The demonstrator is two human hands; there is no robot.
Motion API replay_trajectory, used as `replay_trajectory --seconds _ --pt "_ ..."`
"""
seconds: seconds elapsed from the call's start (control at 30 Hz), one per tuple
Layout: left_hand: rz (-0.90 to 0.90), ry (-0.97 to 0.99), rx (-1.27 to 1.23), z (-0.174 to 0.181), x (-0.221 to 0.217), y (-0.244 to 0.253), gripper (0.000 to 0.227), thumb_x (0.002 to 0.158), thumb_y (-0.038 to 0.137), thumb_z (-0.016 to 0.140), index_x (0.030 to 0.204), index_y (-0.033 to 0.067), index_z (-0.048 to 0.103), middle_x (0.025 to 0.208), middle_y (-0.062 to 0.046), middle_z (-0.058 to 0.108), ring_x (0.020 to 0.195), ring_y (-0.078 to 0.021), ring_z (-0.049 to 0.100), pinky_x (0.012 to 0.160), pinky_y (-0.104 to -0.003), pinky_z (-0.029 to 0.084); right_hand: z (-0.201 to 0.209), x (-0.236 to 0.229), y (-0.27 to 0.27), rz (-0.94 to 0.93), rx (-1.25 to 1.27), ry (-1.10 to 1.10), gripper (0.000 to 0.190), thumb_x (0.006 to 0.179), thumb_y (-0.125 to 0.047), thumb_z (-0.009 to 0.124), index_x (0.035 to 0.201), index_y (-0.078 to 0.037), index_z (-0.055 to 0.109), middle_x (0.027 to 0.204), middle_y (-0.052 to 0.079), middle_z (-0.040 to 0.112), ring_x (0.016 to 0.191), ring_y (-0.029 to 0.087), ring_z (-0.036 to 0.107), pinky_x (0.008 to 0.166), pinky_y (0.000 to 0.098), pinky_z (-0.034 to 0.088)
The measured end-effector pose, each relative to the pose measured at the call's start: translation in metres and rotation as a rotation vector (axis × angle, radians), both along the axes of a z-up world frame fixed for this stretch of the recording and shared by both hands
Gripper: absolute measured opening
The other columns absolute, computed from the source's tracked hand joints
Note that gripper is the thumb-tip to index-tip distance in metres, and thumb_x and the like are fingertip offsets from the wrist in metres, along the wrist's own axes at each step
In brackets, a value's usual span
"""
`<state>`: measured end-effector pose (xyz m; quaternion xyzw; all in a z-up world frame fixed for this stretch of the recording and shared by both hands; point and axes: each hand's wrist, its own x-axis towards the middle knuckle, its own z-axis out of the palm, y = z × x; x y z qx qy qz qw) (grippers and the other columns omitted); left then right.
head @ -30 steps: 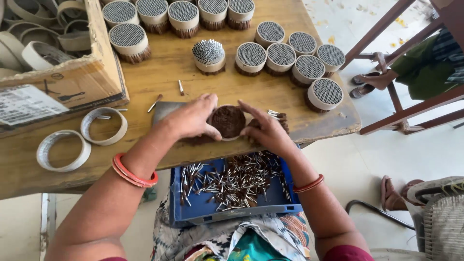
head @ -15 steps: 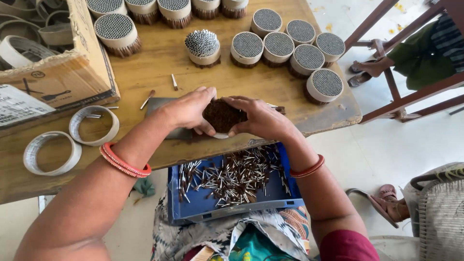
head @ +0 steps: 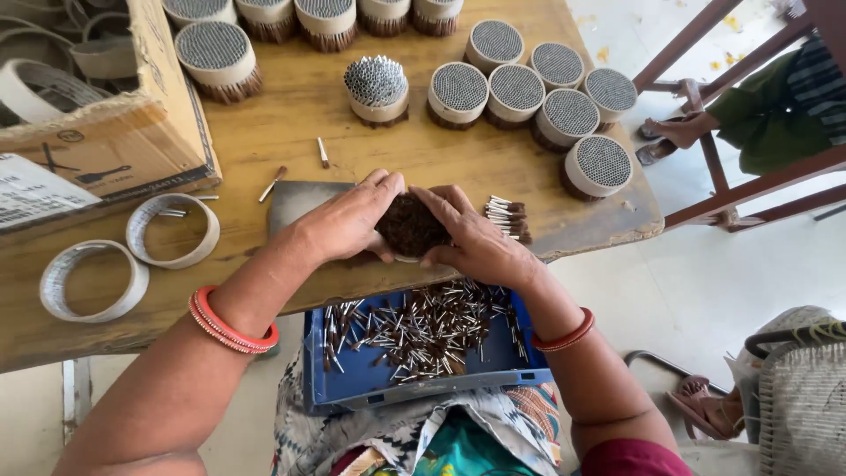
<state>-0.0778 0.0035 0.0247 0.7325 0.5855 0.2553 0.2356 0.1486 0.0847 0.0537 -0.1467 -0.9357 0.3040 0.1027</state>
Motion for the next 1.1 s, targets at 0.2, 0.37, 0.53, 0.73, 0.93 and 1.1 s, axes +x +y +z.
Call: replay_trajectory --seconds 0.2,0.37,0.53,0.73,0.93,1.1 --pt "0.288 -0.097 -0.256 0.005 -0.007 -0.004 0.073 0.063 0.036 0.090 0.120 0.0030 0.059 0.128 -0.016 0.065 0.105 -0.0319 0.075 0.089 -0.042 0.060 -0.050 0.030 0.018 -0.107 -0.227 0.290 0.084 0.092 -0.019 0.079 0.163 -0.006 0.035 0.157 0.020 0.053 0.146 0.035 0.051 0.116 0.0421 0.043" --pt "0.084 0.009 -0.115 -0.006 -0.007 0.014 0.094 0.056 0.027 0.099 0.136 0.0059 0.056 0.126 -0.022 0.058 0.118 -0.0370 0.059 0.098 -0.044 0.049 -0.025 0.012 0.017 -0.142 -0.151 0.113 0.094 0.075 -0.029 0.089 0.153 -0.006 0.043 0.142 0.018 0.059 0.132 0.031 0.058 0.108 0.0406 0.046" --pt "0.187 -0.190 -0.431 0.001 -0.002 0.017 0.094 0.054 0.018 0.093 0.137 0.0046 0.050 0.134 -0.015 0.052 0.117 -0.0318 0.069 0.086 -0.042 0.061 -0.006 -0.006 0.021 -0.133 -0.157 -0.003 0.087 0.068 -0.028 0.092 0.144 -0.006 0.056 0.140 0.016 0.060 0.130 0.032 0.059 0.108 0.0403 0.047" --pt "0.050 -0.079 -0.059 -0.034 -0.008 0.011 0.126 0.046 0.008 0.102 0.146 -0.0015 0.026 0.126 -0.021 0.046 0.122 -0.0396 0.049 0.102 -0.041 0.045 0.015 -0.022 0.006 -0.086 -0.103 -0.123 0.097 0.055 -0.015 0.093 0.145 -0.011 0.054 0.134 0.011 0.059 0.122 0.033 0.061 0.098 0.0410 0.051" --pt "0.115 -0.042 -0.188 -0.015 0.000 0.000 0.102 0.059 0.009 0.094 0.142 0.0031 0.036 0.128 -0.018 0.049 0.123 -0.0368 0.052 0.106 -0.039 0.047 -0.005 -0.008 0.008 -0.061 0.023 -0.060 0.098 0.064 -0.014 0.091 0.150 -0.007 0.045 0.139 0.015 0.053 0.123 0.038 0.059 0.097 0.0441 0.050" --pt "0.044 -0.088 0.244 -0.013 0.015 -0.018 0.108 0.057 0.026 0.095 0.147 0.0040 0.041 0.141 -0.022 0.054 0.133 -0.0360 0.048 0.112 -0.047 0.036 -0.029 0.011 0.006 -0.095 -0.071 0.136 0.092 0.076 -0.024 0.093 0.153 -0.008 0.047 0.138 0.015 0.055 0.128 0.033 0.060 0.106 0.0416 0.050"
